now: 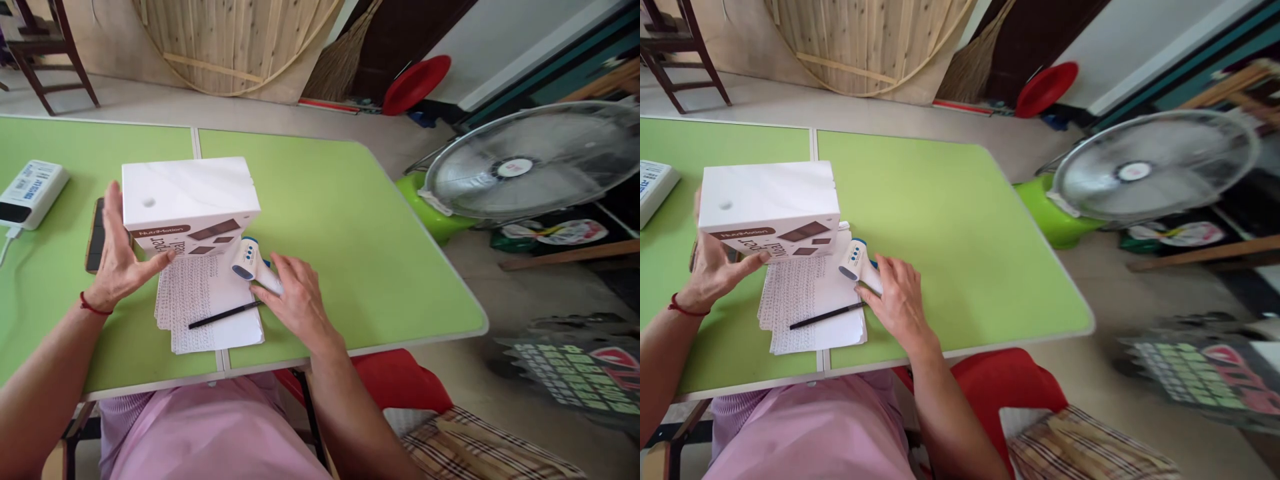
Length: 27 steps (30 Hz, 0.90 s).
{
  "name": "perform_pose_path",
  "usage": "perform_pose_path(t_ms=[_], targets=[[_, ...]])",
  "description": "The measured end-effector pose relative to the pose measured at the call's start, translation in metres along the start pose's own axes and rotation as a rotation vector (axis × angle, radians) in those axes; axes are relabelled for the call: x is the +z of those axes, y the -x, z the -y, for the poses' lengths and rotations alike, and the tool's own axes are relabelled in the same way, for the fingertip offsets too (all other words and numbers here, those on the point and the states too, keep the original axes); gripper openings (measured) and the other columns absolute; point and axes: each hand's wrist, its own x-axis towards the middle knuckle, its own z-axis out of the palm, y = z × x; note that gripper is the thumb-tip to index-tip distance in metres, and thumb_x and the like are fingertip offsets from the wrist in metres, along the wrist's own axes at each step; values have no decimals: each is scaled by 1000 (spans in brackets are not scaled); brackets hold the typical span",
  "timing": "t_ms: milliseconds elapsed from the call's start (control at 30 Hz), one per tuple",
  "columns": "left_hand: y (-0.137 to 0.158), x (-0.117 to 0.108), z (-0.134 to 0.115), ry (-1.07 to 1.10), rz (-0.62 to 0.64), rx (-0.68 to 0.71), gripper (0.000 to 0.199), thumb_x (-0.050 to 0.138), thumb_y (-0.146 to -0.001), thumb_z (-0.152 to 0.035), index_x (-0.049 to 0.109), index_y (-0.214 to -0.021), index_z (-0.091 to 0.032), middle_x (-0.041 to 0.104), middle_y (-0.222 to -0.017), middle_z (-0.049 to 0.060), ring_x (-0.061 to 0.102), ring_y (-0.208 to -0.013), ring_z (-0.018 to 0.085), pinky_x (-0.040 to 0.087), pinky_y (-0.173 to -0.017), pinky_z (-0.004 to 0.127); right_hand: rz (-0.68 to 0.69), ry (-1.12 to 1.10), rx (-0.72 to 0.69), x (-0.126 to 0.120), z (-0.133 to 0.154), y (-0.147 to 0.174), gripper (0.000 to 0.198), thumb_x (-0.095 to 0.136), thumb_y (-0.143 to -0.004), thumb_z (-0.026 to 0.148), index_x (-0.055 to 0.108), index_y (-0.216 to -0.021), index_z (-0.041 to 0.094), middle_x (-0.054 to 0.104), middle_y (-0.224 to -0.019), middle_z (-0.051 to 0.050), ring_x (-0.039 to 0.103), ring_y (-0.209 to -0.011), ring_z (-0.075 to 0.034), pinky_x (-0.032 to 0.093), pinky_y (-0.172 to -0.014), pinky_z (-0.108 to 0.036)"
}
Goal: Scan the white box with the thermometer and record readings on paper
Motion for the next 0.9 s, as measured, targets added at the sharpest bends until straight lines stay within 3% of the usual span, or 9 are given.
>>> perform_pose_path(t_ms=[67, 167, 267, 367, 400, 500, 633, 767, 900], targets=[[-3, 1, 2, -35, -315, 99, 86, 55, -79, -73, 24, -142, -24, 44, -137, 14, 51, -121, 31, 51, -81, 48, -76, -23, -55, -9, 6, 1, 41, 66, -89, 38, 63, -123, 16, 65, -103, -15, 60, -98, -30, 48, -84, -47], [-7, 2, 1, -79, -783, 382, 62, 64, -73, -63, 43, -119, -27, 50, -102, 5, 56, -85, 20, 46, -57, 35, -28, -88, -187, -22, 17, 3, 16, 65, -90, 25, 72, -104, 20, 64, -89, -7, 60, -85, -23, 47, -78, -39], [-3, 1, -12, -87, -884, 585, 39, 71, -74, -45, 50, -102, -27, 44, -73, -2, 51, -63, 15, 41, -49, 29, 94, -83, -282, -28, 27, 7, 13, 60, -93, 18, 73, -97, 18, 64, -83, -5, 57, -79, -19, 44, -74, -35], [9, 0, -31, -102, -246, 596, 11, 60, -91, -22, 54, -101, -22, 53, -63, -5, 54, -53, 10, 44, -50, 25, 133, 6, -304, -27, 33, 11, 20, 54, -94, 11, 72, -98, 18, 63, -82, -5, 54, -78, -19, 41, -76, -35], [13, 1, -35, -133, -140, 685, 11, 61, -93, -25, 56, -102, -20, 57, -64, -5, 55, -51, 10, 43, -49, 24, 144, 29, -305, -27, 34, 12, 22, 53, -94, 9, 72, -98, 19, 63, -81, -5, 54, -78, -19, 40, -77, -35], [20, 7, -38, -246, 185, 691, 19, 57, -97, -33, 60, -107, -17, 67, -67, -2, 61, -52, 12, 38, -46, 26, 199, 39, -307, -26, 33, 13, 22, 53, -94, 9, 72, -95, 20, 64, -80, -5, 54, -79, -20, 39, -78, -36], [19, 12, -37, -374, 618, 422, 30, 58, -96, -35, 63, -120, -18, 73, -75, 3, 68, -62, 20, 40, -51, 28, 225, -25, -274, -32, 26, 11, 23, 48, -97, 12, 69, -95, 21, 67, -85, -6, 59, -81, -21, 42, -75, -37], [18, 14, -45, -373, 861, 272, 46, 63, -91, -40, 58, -132, -21, 75, -89, 9, 71, -77, 27, 47, -63, 31, 36, -262, -130, -37, 22, 12, 12, 51, -96, 24, 63, -96, 24, 68, -86, -7, 64, -79, -22, 50, -71, -38], [22, 21, -55, -434, 959, 259, 60, 61, -91, -50, 49, -142, -21, 73, -86, 11, 69, -82, 31, 48, -70, 36, -120, -690, 55, -35, 36, 6, 6, 58, -88, 28, 53, -89, 25, 66, -79, -3, 64, -70, -19, 54, -65, -36]])
